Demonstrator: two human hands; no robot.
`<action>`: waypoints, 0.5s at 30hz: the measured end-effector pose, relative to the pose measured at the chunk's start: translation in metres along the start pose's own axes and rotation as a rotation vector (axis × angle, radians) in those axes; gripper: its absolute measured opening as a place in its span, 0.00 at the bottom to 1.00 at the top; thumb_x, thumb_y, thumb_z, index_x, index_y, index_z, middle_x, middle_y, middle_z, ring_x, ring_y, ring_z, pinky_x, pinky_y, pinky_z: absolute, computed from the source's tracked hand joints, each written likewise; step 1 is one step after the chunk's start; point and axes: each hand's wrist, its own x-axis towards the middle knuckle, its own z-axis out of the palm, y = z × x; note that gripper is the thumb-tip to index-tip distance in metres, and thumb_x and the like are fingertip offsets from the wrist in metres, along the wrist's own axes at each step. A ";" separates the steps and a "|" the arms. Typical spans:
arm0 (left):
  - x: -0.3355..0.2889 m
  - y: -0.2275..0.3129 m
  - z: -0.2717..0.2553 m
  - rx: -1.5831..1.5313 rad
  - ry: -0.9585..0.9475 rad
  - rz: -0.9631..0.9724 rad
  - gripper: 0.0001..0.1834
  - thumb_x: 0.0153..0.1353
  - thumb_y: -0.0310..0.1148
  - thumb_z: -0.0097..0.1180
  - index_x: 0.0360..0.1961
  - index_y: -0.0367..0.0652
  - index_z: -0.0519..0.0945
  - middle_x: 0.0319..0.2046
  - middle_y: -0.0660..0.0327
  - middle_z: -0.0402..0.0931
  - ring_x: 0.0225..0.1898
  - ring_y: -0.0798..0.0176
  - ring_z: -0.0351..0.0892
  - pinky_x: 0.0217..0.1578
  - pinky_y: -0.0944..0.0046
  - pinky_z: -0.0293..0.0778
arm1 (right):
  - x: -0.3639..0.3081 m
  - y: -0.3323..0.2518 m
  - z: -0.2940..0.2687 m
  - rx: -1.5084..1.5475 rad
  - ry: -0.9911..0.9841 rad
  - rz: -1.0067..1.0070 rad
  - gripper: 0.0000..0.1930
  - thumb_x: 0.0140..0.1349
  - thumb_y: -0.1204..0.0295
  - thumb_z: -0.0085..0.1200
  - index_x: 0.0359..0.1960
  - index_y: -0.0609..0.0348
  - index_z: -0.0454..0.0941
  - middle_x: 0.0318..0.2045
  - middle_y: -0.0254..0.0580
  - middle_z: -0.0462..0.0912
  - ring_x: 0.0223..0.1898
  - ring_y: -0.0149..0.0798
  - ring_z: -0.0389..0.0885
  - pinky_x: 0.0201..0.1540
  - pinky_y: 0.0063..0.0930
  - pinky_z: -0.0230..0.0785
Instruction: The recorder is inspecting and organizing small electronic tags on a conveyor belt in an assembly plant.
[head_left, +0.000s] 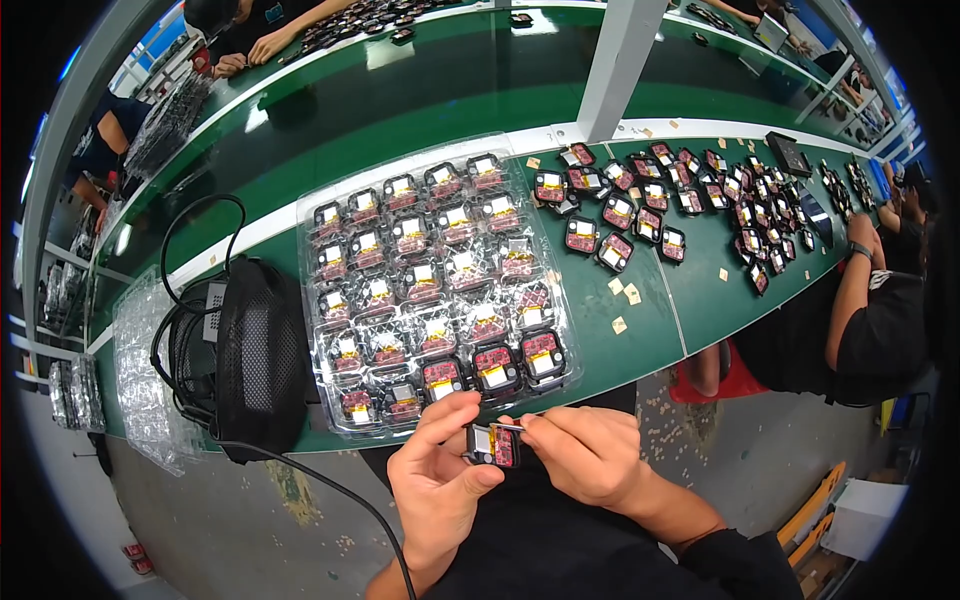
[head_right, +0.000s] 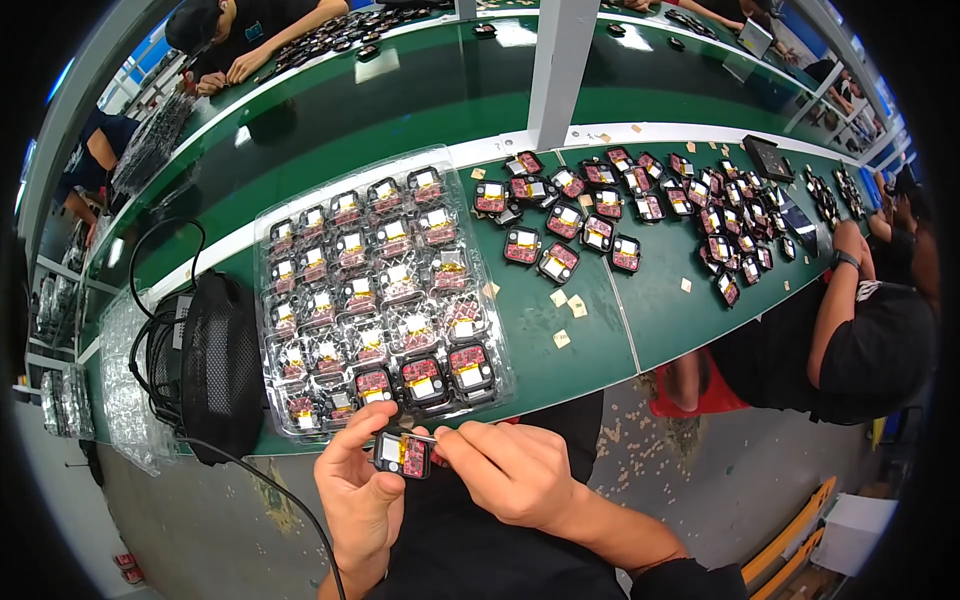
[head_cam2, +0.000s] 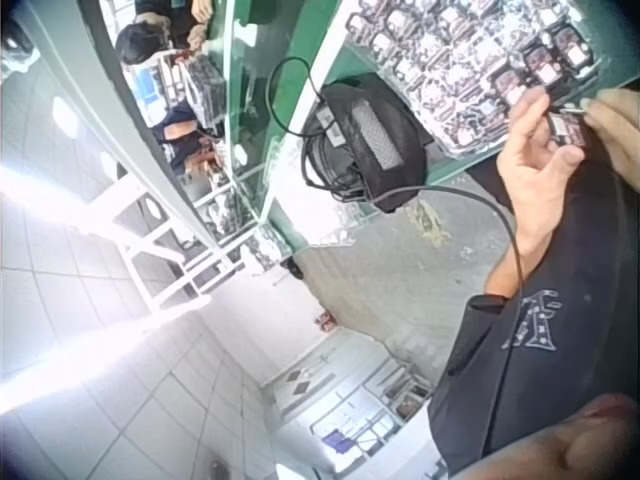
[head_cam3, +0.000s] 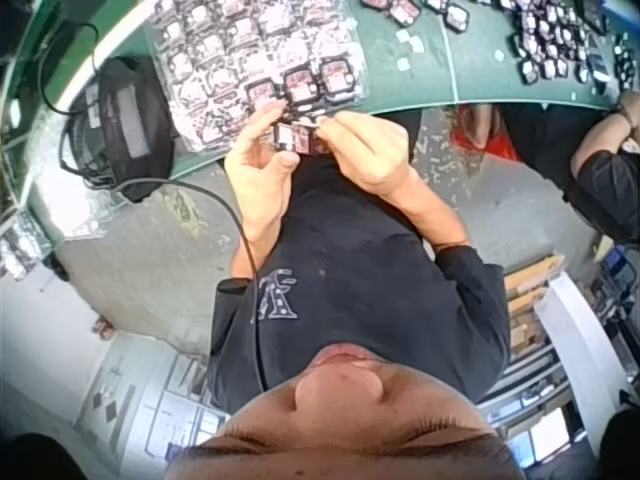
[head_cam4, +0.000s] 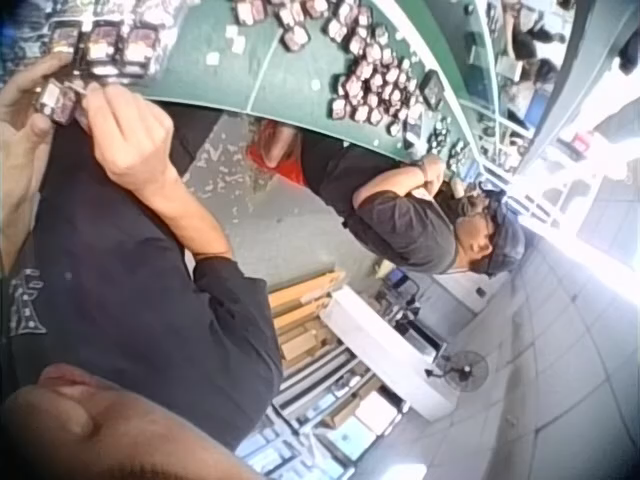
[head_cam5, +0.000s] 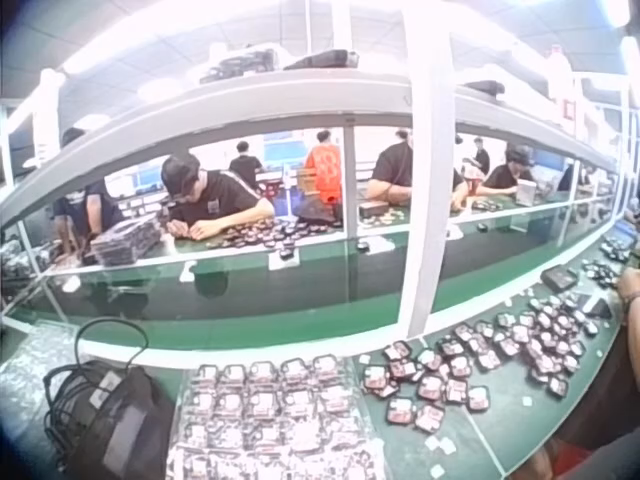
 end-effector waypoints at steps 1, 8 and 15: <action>0.000 -0.001 -0.002 0.014 0.002 0.016 0.35 0.53 0.27 0.78 0.61 0.31 0.78 0.67 0.46 0.67 0.56 0.55 0.82 0.53 0.62 0.82 | 0.000 0.000 0.000 0.003 -0.012 -0.004 0.12 0.55 0.72 0.71 0.40 0.62 0.87 0.30 0.36 0.84 0.21 0.31 0.80 0.21 0.24 0.70; -0.002 -0.002 -0.007 0.007 0.003 0.004 0.35 0.52 0.24 0.78 0.62 0.32 0.78 0.67 0.44 0.69 0.57 0.54 0.83 0.53 0.62 0.83 | 0.001 0.004 0.002 0.051 -0.063 -0.018 0.12 0.55 0.72 0.70 0.40 0.63 0.87 0.31 0.36 0.84 0.21 0.31 0.82 0.21 0.25 0.71; -0.002 0.001 -0.008 -0.004 -0.014 -0.003 0.35 0.52 0.22 0.77 0.62 0.31 0.78 0.66 0.44 0.69 0.57 0.52 0.82 0.53 0.62 0.83 | 0.000 -0.001 0.006 0.030 -0.021 -0.011 0.12 0.54 0.73 0.71 0.39 0.63 0.87 0.30 0.36 0.84 0.21 0.31 0.82 0.21 0.24 0.71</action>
